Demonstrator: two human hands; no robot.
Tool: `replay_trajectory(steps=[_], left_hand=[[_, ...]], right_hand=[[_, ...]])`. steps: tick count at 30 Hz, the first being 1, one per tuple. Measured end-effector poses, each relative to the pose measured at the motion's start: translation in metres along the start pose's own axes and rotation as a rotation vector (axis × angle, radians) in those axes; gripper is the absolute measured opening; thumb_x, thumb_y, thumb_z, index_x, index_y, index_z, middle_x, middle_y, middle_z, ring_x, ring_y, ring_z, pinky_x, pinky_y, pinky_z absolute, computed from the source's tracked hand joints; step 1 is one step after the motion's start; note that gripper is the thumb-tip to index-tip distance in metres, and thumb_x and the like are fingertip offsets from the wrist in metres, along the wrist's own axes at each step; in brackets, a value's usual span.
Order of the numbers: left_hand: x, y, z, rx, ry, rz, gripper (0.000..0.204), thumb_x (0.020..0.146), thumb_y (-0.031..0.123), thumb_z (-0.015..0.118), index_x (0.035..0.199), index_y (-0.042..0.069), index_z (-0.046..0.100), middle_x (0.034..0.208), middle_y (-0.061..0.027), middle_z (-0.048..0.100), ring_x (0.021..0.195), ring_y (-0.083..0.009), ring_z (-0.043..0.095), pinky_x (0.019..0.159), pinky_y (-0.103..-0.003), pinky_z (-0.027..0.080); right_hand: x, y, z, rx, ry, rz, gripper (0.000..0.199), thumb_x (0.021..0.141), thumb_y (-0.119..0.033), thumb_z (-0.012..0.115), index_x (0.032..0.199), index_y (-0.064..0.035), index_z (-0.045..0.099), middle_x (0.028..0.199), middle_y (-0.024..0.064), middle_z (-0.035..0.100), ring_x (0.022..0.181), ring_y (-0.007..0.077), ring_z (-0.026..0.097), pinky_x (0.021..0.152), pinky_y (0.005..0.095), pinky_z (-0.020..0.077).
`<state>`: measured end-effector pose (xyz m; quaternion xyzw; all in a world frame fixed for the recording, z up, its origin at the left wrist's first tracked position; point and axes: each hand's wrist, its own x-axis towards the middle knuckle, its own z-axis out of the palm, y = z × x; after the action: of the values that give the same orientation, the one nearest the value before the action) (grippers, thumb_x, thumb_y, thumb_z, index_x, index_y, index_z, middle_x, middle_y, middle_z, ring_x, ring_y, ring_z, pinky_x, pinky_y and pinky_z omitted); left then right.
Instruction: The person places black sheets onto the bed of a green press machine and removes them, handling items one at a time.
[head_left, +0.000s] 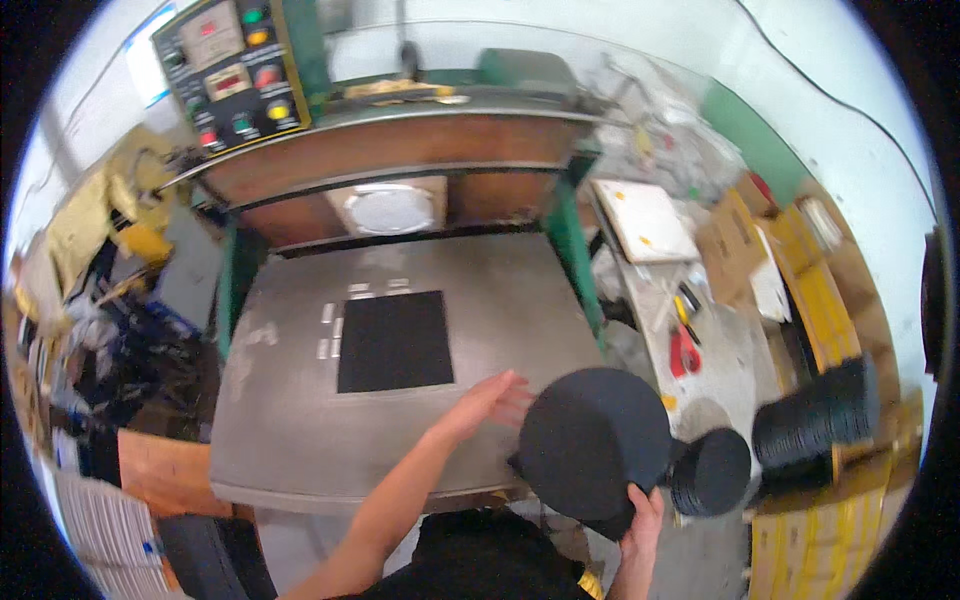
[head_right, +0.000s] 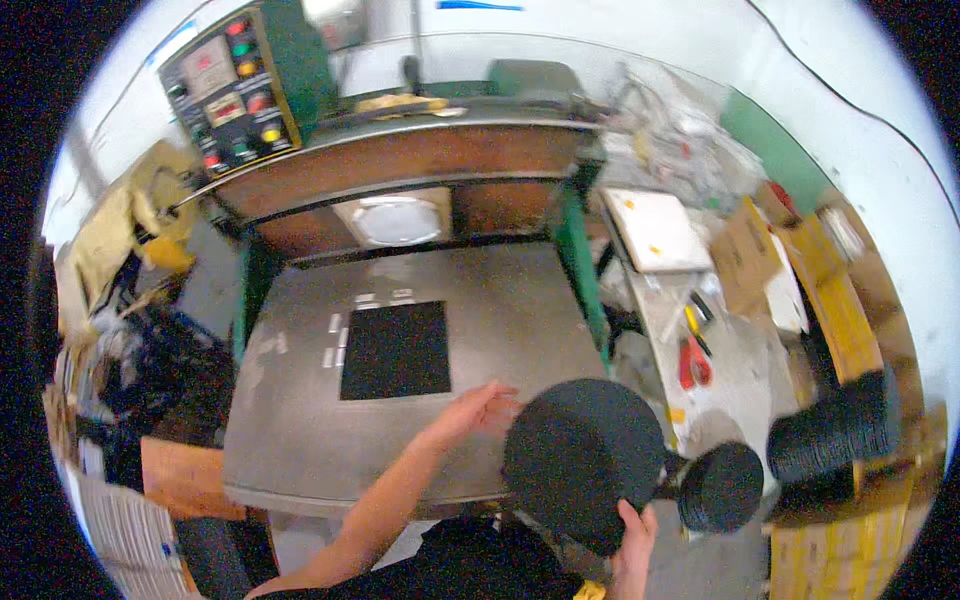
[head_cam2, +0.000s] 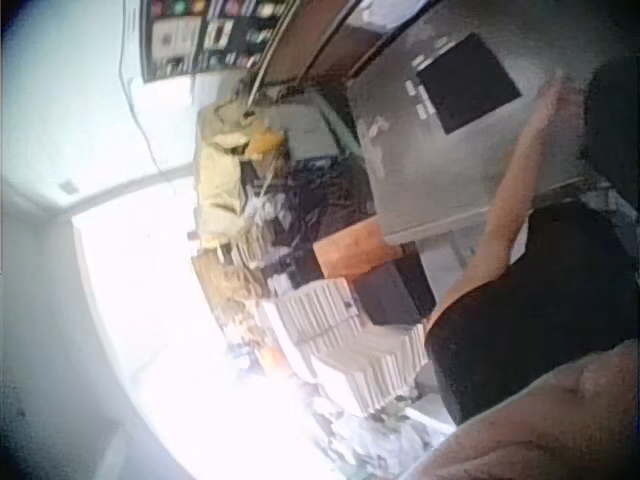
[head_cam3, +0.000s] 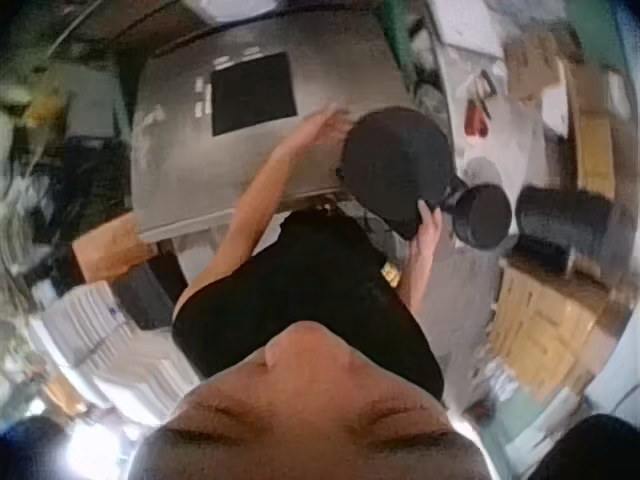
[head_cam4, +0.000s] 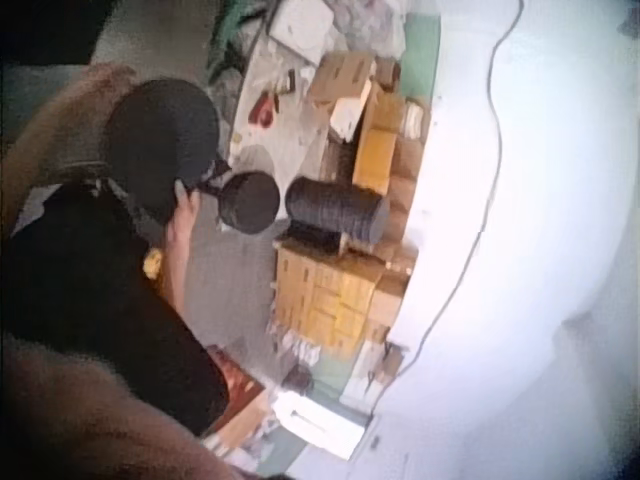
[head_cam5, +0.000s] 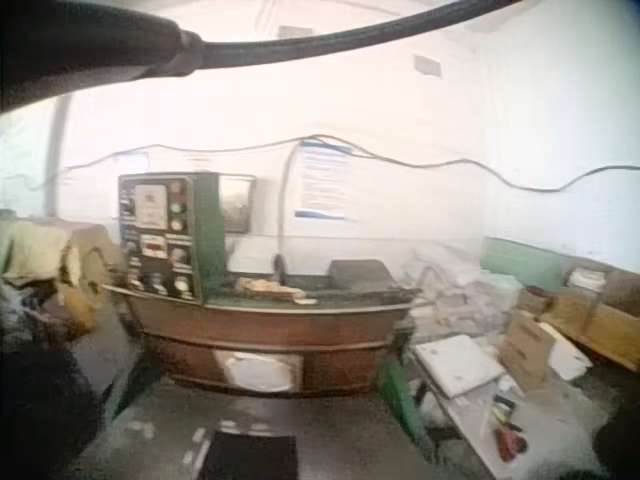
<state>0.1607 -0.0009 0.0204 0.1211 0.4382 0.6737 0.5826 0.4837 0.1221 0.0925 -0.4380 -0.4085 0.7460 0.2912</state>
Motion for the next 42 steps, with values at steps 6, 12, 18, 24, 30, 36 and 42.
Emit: replay_trajectory(steps=[6,12,18,24,30,36,42], left_hand=[[-0.042,-0.056,0.065,0.374,-0.133,-0.018,0.046,0.094,0.029,0.058,0.132,0.006,0.047,0.111,-0.0069,0.061,0.091,-0.0161,0.058,0.074,-0.031,0.05],[-0.018,-0.09,0.114,0.164,-0.142,-0.173,0.037,0.09,0.008,0.058,0.127,0.006,0.052,0.117,-0.0069,0.062,0.103,-0.0223,0.06,0.087,-0.038,0.05],[0.065,-0.14,0.215,0.001,-0.316,-0.176,0.038,0.093,0.012,0.058,0.129,0.008,0.046,0.122,-0.0082,0.058,0.103,-0.0249,0.063,0.08,-0.041,0.057],[0.161,-0.24,0.368,-0.118,-0.369,-0.285,0.036,0.095,0.012,0.057,0.129,0.009,0.044,0.13,-0.0107,0.052,0.116,-0.0302,0.055,0.091,-0.052,0.05],[0.206,-0.332,0.406,-0.055,-0.229,-0.419,0.038,0.096,0.009,0.053,0.132,0.006,0.04,0.135,-0.0125,0.049,0.12,-0.0341,0.052,0.097,-0.054,0.047],[0.204,-0.343,0.416,0.049,-0.21,-0.374,0.041,0.094,0.016,0.06,0.128,0.002,0.041,0.132,-0.0136,0.049,0.119,-0.0312,0.052,0.1,-0.047,0.046],[0.183,-0.315,0.361,0.309,-0.293,-0.399,0.042,0.094,0.028,0.061,0.125,0.003,0.047,0.112,-0.0114,0.064,0.101,-0.0253,0.063,0.09,-0.036,0.051]], right_hand=[[-0.008,0.033,-0.042,-0.048,0.036,-0.133,0.034,0.093,-0.01,0.057,0.125,0.0,0.054,0.109,0.0075,0.065,0.096,0.0187,0.062,0.089,0.0327,0.0484],[-0.075,-0.016,-0.162,-0.137,0.268,-0.067,0.026,0.097,-0.02,0.053,0.111,0.0013,0.058,0.071,0.0046,0.061,0.064,0.0137,0.059,0.061,0.0268,0.0484],[-0.191,-0.072,-0.333,-0.435,0.649,-0.099,0.027,0.098,-0.023,0.051,0.101,0.0025,0.061,0.07,0.0076,0.064,0.06,0.0148,0.061,0.056,0.0283,0.049],[-0.223,0.062,-0.465,-1.179,1.22,0.109,0.03,0.092,-0.025,0.053,0.081,0.0018,0.061,0.069,0.0182,0.065,0.065,0.0316,0.066,0.061,0.0435,0.0508],[-0.235,0.228,-0.491,-0.985,1.05,0.75,0.075,0.079,-0.042,0.065,0.134,0.0029,0.04,0.113,0.0277,0.062,0.098,0.0429,0.063,0.086,0.0467,0.0505],[-0.229,0.31,-0.481,-0.586,0.32,0.988,0.05,0.081,-0.038,0.062,0.114,-0.0006,0.057,0.106,0.0209,0.065,0.095,0.0375,0.064,0.083,0.0407,0.0525],[-0.125,0.298,-0.516,-0.24,0.257,0.794,0.032,0.088,-0.027,0.055,0.108,-0.0017,0.055,0.1,0.0165,0.065,0.089,0.0317,0.065,0.078,0.038,0.0553]])
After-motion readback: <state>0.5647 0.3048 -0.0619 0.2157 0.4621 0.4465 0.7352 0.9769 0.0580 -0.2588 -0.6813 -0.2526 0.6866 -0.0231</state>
